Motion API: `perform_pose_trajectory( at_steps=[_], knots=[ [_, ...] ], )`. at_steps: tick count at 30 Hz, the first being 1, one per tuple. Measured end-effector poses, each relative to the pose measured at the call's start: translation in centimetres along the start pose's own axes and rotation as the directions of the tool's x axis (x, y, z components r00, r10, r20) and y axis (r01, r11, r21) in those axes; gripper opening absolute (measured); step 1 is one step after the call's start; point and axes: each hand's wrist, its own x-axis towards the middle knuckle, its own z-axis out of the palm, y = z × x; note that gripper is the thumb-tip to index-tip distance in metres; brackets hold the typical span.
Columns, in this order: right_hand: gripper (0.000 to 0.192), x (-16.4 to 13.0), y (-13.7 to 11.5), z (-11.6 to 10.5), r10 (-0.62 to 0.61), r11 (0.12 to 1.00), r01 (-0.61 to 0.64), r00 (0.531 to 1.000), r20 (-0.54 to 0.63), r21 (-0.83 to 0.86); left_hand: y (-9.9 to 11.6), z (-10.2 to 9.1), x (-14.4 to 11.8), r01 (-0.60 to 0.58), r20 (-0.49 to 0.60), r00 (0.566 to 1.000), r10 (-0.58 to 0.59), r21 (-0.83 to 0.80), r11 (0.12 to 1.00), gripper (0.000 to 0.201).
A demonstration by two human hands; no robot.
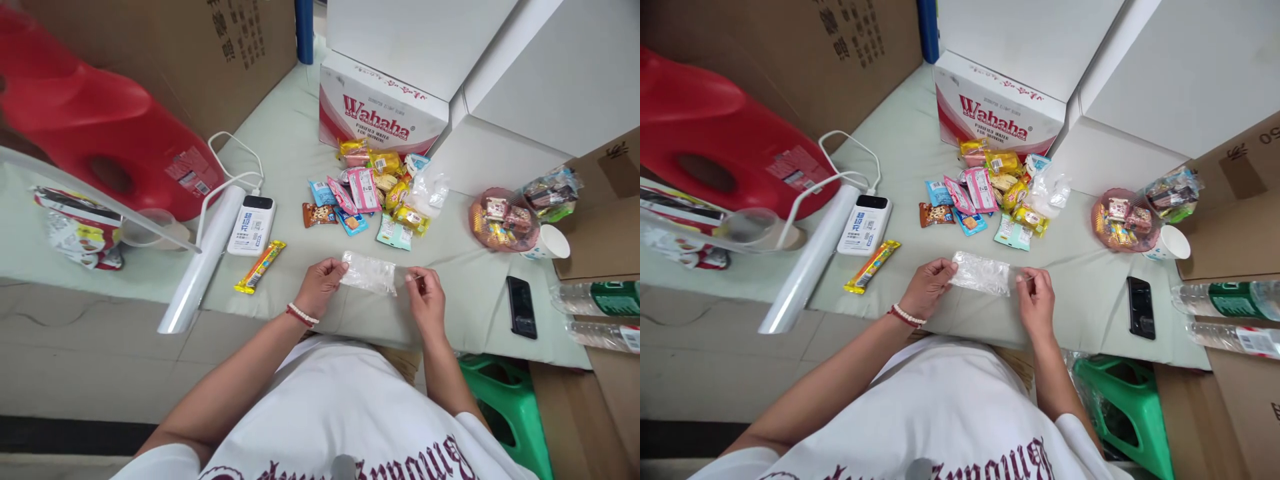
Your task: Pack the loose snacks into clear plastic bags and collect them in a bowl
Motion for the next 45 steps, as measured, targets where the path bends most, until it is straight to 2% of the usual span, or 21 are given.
perform_pose_trajectory(
  at_steps=[1, 3, 5, 7, 10, 11, 13, 16, 22, 25, 28, 29, 31, 33, 34, 35, 37, 38, 40, 43, 45],
  knots=[
    [0.029, -0.2, -0.2, 0.3, -0.128, 0.989, 0.129, 0.991, 0.024, -0.066, 0.0, 0.2, 0.0, 0.01, 0.005, 1.0, -0.01, -0.009, 1.0, 0.06],
    [0.026, -0.4, -0.6, 1.2, -0.307, 0.937, 0.332, 0.93, 0.205, -0.105, -0.1, 0.5, -0.1, 0.029, 0.025, 0.999, -0.028, -0.027, 0.999, 0.06],
    [0.019, -0.4, -0.7, 2.6, -0.356, 0.906, 0.411, 0.866, 0.351, -0.097, -0.2, 0.5, -0.3, 0.046, 0.056, 0.997, -0.043, -0.047, 0.998, 0.06],
    [0.02, -0.2, -0.7, 4.1, -0.293, 0.937, 0.34, 0.887, 0.356, -0.076, -0.3, 0.3, -0.5, 0.049, 0.084, 0.996, -0.044, -0.058, 0.997, 0.059],
    [0.023, -0.3, -0.7, 5.8, -0.048, 0.997, 0.026, 0.949, 0.31, 0.075, -0.5, -0.2, -1.0, 0.003, 0.1, 0.995, -0.004, 0.013, 1.0, 0.059],
    [0.025, -0.4, -0.9, 6.2, 0.04, 0.985, -0.093, 0.944, 0.327, 0.147, -0.6, -0.3, -1.1, -0.016, 0.116, 0.993, 0.009, 0.061, 0.998, 0.06],
    [0.033, -0.5, -1.5, 6.4, 0.166, 0.917, -0.292, 0.9, 0.404, 0.273, -0.9, -0.4, -1.3, -0.045, 0.162, 0.987, 0.019, 0.16, 0.986, 0.05],
    [0.042, -0.2, -2.3, 5.7, 0.23, 0.821, -0.435, 0.846, 0.481, 0.371, -0.9, -0.5, -1.3, -0.065, 0.187, 0.982, 0.022, 0.23, 0.971, 0.035],
    [0.039, 1.8, -2.1, 1.6, 0.24, 0.796, -0.405, 0.893, 0.381, 0.45, 0.4, -2.4, -1.3, -0.12, 0.185, 0.98, 0.077, 0.234, 0.965, 0.035],
    [0.042, 2.2, -1.8, -0.2, 0.299, 0.749, -0.486, 0.855, 0.425, 0.451, 1.6, -3.5, -1.5, -0.133, 0.229, 0.971, 0.063, 0.306, 0.943, 0.039],
    [0.044, 2.0, -1.5, -1.2, 0.32, 0.762, -0.529, 0.809, 0.492, 0.374, 3.3, -4.4, -0.9, -0.135, 0.294, 0.956, 0.003, 0.431, 0.892, 0.039],
    [0.044, 1.8, -1.5, -1.3, 0.326, 0.767, -0.534, 0.802, 0.5, 0.356, 3.9, -4.6, -0.6, -0.162, 0.27, 0.962, 0.031, 0.478, 0.863, 0.037],
    [0.047, 1.3, -1.2, -1.0, 0.347, 0.762, -0.54, 0.806, 0.479, 0.357, 5.0, -5.1, -0.2, -0.239, 0.112, 0.97, 0.215, 0.579, 0.78, 0.032],
    [0.049, 0.5, -1.0, -0.2, 0.378, 0.738, -0.541, 0.827, 0.417, 0.404, 5.4, -5.4, -0.4, -0.273, -0.061, 0.905, 0.421, 0.676, 0.684, 0.031],
    [0.05, 0.0, -0.8, 0.4, 0.392, 0.725, -0.535, 0.839, 0.378, 0.434, 5.3, -5.3, -0.8, -0.264, -0.09, 0.886, 0.454, 0.707, 0.656, 0.035],
    [0.05, -0.7, -0.7, 0.9, 0.402, 0.716, -0.525, 0.849, 0.344, 0.46, 4.9, -5.1, -1.4, -0.248, -0.077, 0.898, 0.433, 0.724, 0.644, 0.042],
    [0.048, -2.1, -0.7, 2.0, 0.397, 0.716, -0.502, 0.864, 0.309, 0.485, 3.3, -4.3, -2.8, -0.213, 0.05, 0.965, 0.259, 0.726, 0.654, 0.055],
    [0.046, -2.9, -0.8, 2.4, 0.386, 0.723, -0.495, 0.868, 0.312, 0.482, 2.4, -3.7, -3.5, -0.205, 0.094, 0.975, 0.201, 0.728, 0.654, 0.055],
    [0.042, -4.3, -1.2, 2.9, 0.352, 0.74, -0.493, 0.864, 0.36, 0.458, 0.6, -2.1, -4.2, -0.212, 0.085, 0.971, 0.224, 0.742, 0.636, 0.043],
    [0.038, -5.6, -1.9, 2.7, 0.274, 0.793, -0.458, 0.857, 0.436, 0.402, -0.8, 0.1, -3.4, -0.207, 0.022, 0.96, 0.28, 0.726, 0.656, 0.075],
    [0.035, -5.7, -2.3, 2.2, 0.201, 0.847, -0.38, 0.876, 0.438, 0.371, -0.9, 1.1, -2.1, -0.173, 0.023, 0.976, 0.215, 0.68, 0.713, 0.075]
  ],
)
